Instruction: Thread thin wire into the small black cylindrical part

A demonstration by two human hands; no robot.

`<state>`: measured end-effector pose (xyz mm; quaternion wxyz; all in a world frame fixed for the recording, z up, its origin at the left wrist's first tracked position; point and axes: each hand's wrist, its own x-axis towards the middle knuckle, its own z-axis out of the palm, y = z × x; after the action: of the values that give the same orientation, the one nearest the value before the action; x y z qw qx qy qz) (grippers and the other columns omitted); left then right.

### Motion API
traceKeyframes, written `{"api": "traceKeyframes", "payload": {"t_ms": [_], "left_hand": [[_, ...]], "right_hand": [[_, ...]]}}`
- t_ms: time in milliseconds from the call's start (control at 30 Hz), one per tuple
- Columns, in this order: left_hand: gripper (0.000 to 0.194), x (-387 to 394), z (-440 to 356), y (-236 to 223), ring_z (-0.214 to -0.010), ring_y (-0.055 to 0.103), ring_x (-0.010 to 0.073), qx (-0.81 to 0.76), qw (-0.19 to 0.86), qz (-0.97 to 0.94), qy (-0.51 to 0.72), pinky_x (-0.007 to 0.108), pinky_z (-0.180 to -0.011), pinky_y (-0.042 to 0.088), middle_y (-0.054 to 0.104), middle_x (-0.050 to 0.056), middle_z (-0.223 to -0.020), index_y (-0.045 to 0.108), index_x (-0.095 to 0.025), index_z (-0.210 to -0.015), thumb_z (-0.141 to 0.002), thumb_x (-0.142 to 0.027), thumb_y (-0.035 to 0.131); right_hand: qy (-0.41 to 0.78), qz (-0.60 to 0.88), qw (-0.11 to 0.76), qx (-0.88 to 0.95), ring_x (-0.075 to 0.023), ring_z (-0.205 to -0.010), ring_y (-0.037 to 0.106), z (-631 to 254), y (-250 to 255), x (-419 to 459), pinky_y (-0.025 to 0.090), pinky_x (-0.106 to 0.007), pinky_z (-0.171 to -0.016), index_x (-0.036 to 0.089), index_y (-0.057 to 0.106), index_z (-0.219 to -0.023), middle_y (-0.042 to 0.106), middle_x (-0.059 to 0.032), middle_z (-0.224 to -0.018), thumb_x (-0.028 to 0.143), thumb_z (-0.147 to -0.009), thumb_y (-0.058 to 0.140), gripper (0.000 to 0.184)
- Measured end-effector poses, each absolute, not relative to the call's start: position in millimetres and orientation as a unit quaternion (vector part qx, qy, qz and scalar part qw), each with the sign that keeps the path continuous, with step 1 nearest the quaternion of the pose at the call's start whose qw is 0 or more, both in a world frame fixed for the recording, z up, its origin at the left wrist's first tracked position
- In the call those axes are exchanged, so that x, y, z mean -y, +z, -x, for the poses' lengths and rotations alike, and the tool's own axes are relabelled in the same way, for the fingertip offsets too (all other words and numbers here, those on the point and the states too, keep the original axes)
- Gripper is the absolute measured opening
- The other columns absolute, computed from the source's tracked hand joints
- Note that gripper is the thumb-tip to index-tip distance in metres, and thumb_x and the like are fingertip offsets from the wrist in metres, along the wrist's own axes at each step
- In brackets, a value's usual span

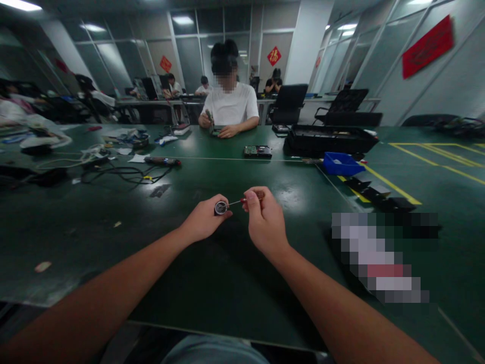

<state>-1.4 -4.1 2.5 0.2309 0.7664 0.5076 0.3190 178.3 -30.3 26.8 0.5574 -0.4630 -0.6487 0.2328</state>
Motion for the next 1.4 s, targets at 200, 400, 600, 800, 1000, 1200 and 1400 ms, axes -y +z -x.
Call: {"api": "traceKeyframes", "payload": {"t_ms": [200,400,600,800,1000,1200,1400], "left_hand": [[0.012,4.1,1.9,2.4,-0.072,0.057,0.0142,-0.509,0.240,-0.762,0.319,0.026,-0.064,0.038,0.065,-0.002,-0.081,0.058,-0.022,-0.091,-0.085,-0.031,0.064],[0.013,3.4,3.2,2.8,-0.072,0.058,0.0147,-0.511,0.241,-0.766,0.305,0.026,-0.063,0.038,0.066,-0.001,-0.082,0.058,-0.022,-0.093,-0.086,-0.033,0.062],[0.013,3.3,3.8,1.9,-0.073,0.058,0.0148,-0.507,0.238,-0.769,0.308,0.026,-0.064,0.038,0.066,-0.001,-0.083,0.058,-0.022,-0.094,-0.087,-0.033,0.062],[0.013,3.3,3.8,1.0,-0.072,0.058,0.0148,-0.519,0.226,-0.766,0.304,0.026,-0.061,0.037,0.066,-0.001,-0.082,0.058,-0.023,-0.093,-0.086,-0.033,0.063],[0.013,3.8,3.2,2.3,-0.073,0.058,0.0154,-0.521,0.225,-0.769,0.293,0.026,-0.064,0.039,0.066,-0.001,-0.082,0.059,-0.023,-0.094,-0.086,-0.032,0.062],[0.013,2.6,4.9,1.6,-0.073,0.058,0.0156,-0.526,0.223,-0.765,0.298,0.027,-0.063,0.039,0.066,0.000,-0.083,0.059,-0.023,-0.094,-0.086,-0.032,0.062],[0.012,2.0,5.0,-1.1,-0.072,0.057,0.0150,-0.518,0.221,-0.768,0.305,0.027,-0.063,0.038,0.064,-0.002,-0.081,0.057,-0.023,-0.092,-0.086,-0.032,0.062]], "right_hand": [[0.184,0.469,0.513,0.695,-0.0178,-0.076,0.067,-177.7,29.5,34.9,0.050,-0.032,-0.070,0.021,0.059,-0.099,0.070,-0.0044,-0.084,0.039,-0.099,0.046,0.023],[0.102,0.486,0.459,0.737,-0.0162,-0.063,0.065,-180.4,35.5,37.8,0.046,-0.029,-0.059,0.022,0.066,-0.085,0.071,-0.0017,-0.075,0.047,-0.087,0.065,0.025],[0.101,0.481,0.452,0.744,-0.0158,-0.063,0.064,-180.4,37.7,38.7,0.045,-0.028,-0.057,0.022,0.066,-0.087,0.071,-0.0018,-0.074,0.044,-0.089,0.063,0.022],[0.124,0.439,0.435,0.777,-0.0179,-0.076,0.066,-179.0,40.1,41.5,0.047,-0.031,-0.069,0.021,0.061,-0.100,0.070,-0.0042,-0.087,0.032,-0.095,0.049,0.017],[0.145,0.454,0.435,0.764,-0.0153,-0.063,0.061,-178.1,39.2,42.0,0.042,-0.029,-0.060,0.021,0.061,-0.096,0.066,-0.0014,-0.073,0.039,-0.099,0.043,0.025],[0.146,0.442,0.417,0.781,-0.0159,-0.068,0.062,-178.7,40.2,42.2,0.042,-0.029,-0.062,0.020,0.061,-0.100,0.065,-0.0017,-0.076,0.036,-0.099,0.044,0.022],[0.154,0.464,0.422,0.764,-0.0161,-0.067,0.062,-178.8,37.4,39.8,0.041,-0.029,-0.061,0.020,0.057,-0.108,0.065,-0.0024,-0.079,0.034,-0.099,0.043,0.022]]}}
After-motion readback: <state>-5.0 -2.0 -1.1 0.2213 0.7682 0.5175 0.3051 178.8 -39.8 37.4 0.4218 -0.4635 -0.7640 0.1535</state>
